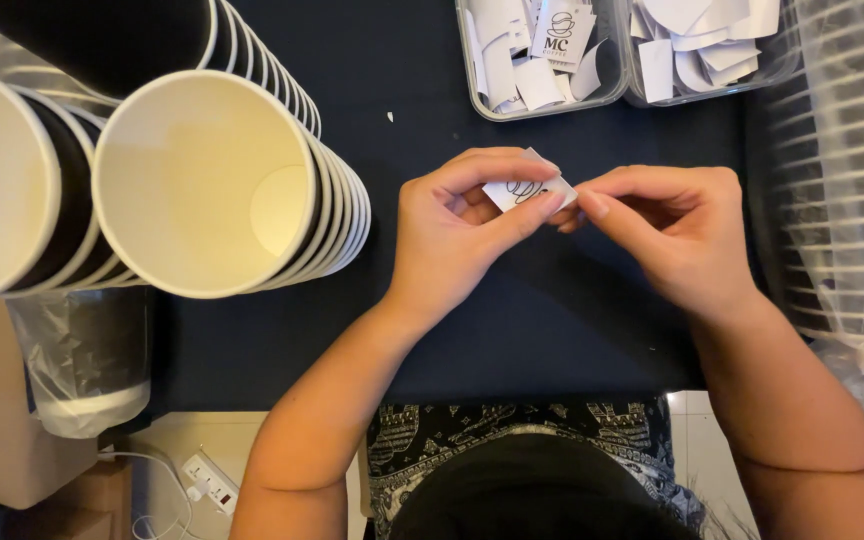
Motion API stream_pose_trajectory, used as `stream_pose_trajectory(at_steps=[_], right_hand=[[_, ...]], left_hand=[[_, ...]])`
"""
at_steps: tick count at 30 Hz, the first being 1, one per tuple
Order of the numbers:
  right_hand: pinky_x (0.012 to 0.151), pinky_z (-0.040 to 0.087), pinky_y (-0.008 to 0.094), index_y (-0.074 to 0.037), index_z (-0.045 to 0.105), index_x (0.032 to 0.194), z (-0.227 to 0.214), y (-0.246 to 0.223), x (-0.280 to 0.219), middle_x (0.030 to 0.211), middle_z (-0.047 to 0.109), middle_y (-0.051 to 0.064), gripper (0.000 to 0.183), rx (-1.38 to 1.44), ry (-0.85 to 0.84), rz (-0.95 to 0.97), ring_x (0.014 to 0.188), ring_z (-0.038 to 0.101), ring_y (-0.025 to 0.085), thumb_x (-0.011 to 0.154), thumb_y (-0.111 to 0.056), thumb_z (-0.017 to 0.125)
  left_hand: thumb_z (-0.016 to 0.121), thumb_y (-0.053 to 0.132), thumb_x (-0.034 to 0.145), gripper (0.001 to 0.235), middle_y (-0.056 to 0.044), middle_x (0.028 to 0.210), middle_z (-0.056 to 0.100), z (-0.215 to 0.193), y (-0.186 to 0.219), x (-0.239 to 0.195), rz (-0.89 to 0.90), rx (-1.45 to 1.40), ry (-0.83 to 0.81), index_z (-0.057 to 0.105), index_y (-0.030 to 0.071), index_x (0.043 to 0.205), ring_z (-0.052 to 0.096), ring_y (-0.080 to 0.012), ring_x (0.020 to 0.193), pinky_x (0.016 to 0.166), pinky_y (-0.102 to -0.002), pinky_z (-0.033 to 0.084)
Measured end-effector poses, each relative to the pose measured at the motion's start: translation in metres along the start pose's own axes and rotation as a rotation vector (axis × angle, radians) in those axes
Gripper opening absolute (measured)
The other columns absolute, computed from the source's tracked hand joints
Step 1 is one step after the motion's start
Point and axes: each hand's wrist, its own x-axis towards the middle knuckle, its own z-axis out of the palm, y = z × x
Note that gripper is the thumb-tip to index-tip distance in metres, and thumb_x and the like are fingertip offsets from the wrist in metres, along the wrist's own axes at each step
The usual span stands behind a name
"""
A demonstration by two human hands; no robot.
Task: Manually peeling adhesive brand labels and sticking them onto paper coffee cups.
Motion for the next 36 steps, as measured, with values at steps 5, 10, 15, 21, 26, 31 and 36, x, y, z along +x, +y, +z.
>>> stream_pose_trajectory(at_steps=[5,10,15,21,26,31,36], right_hand=[[0.085,0.058,0.028,0.008,0.071,0.097,-0.0018,-0.0033,-0.0007,0.094,0.074,0.019,0.015,-0.053,-0.026,-0.038,0.088,0.073,0.022,0.103,0.0,0.061],[0.085,0.058,0.028,0.009,0.071,0.098,-0.0026,-0.0025,-0.0017,0.095,0.074,0.019,0.014,-0.076,-0.032,-0.075,0.089,0.073,0.023,0.103,0.001,0.06],[0.084,0.058,0.028,0.009,0.071,0.098,-0.0017,-0.0017,-0.0028,0.095,0.075,0.02,0.013,-0.092,-0.016,-0.094,0.089,0.073,0.023,0.102,0.001,0.061],[0.082,0.058,0.028,0.01,0.072,0.099,-0.0011,-0.0039,-0.0029,0.096,0.075,0.021,0.012,-0.14,-0.007,-0.131,0.088,0.074,0.024,0.102,0.003,0.062],[0.082,0.057,0.028,0.011,0.071,0.099,-0.0011,-0.0042,-0.0027,0.096,0.074,0.022,0.013,-0.138,-0.015,-0.132,0.088,0.073,0.024,0.102,0.002,0.062],[0.081,0.056,0.027,0.01,0.071,0.097,-0.0024,-0.0049,-0.0018,0.095,0.074,0.02,0.015,-0.153,-0.023,-0.127,0.087,0.072,0.023,0.102,0.0,0.061],[0.072,0.047,0.031,0.008,0.065,0.088,-0.0031,-0.0015,-0.0001,0.083,0.068,0.017,0.016,-0.189,-0.038,-0.273,0.072,0.062,0.023,0.102,0.0,0.061]], left_hand=[[0.084,0.011,0.085,0.019,-0.007,0.107,0.075,0.0004,0.0008,0.0005,-0.034,-0.016,-0.007,0.077,0.009,0.102,0.072,-0.0116,0.105,0.095,-0.021,0.062],[0.084,0.011,0.084,0.018,-0.006,0.104,0.075,0.0011,0.0015,0.001,-0.042,-0.014,-0.01,0.077,0.009,0.101,0.071,-0.0108,0.105,0.095,-0.02,0.061],[0.085,0.009,0.084,0.021,-0.008,0.107,0.074,0.0002,-0.0019,0.001,-0.05,-0.062,-0.013,0.076,0.007,0.103,0.072,-0.0118,0.102,0.095,-0.021,0.062],[0.085,0.009,0.084,0.021,-0.007,0.106,0.075,-0.0002,-0.0022,0.001,-0.039,-0.053,-0.011,0.076,0.008,0.103,0.071,-0.0115,0.106,0.097,-0.021,0.06],[0.084,0.011,0.084,0.021,-0.006,0.107,0.075,-0.0008,-0.0015,0.0006,-0.059,-0.046,-0.013,0.076,0.009,0.103,0.071,-0.0105,0.106,0.097,-0.02,0.061],[0.083,0.008,0.086,0.019,-0.006,0.108,0.074,0.0006,-0.0014,0.0004,-0.039,-0.07,-0.035,0.076,0.01,0.103,0.071,-0.0107,0.107,0.098,-0.02,0.061],[0.076,0.019,0.092,0.019,-0.015,0.13,0.067,0.0044,-0.0001,0.0005,-0.026,0.048,-0.181,0.061,0.013,0.101,0.066,-0.0158,0.118,0.104,-0.026,0.055]])
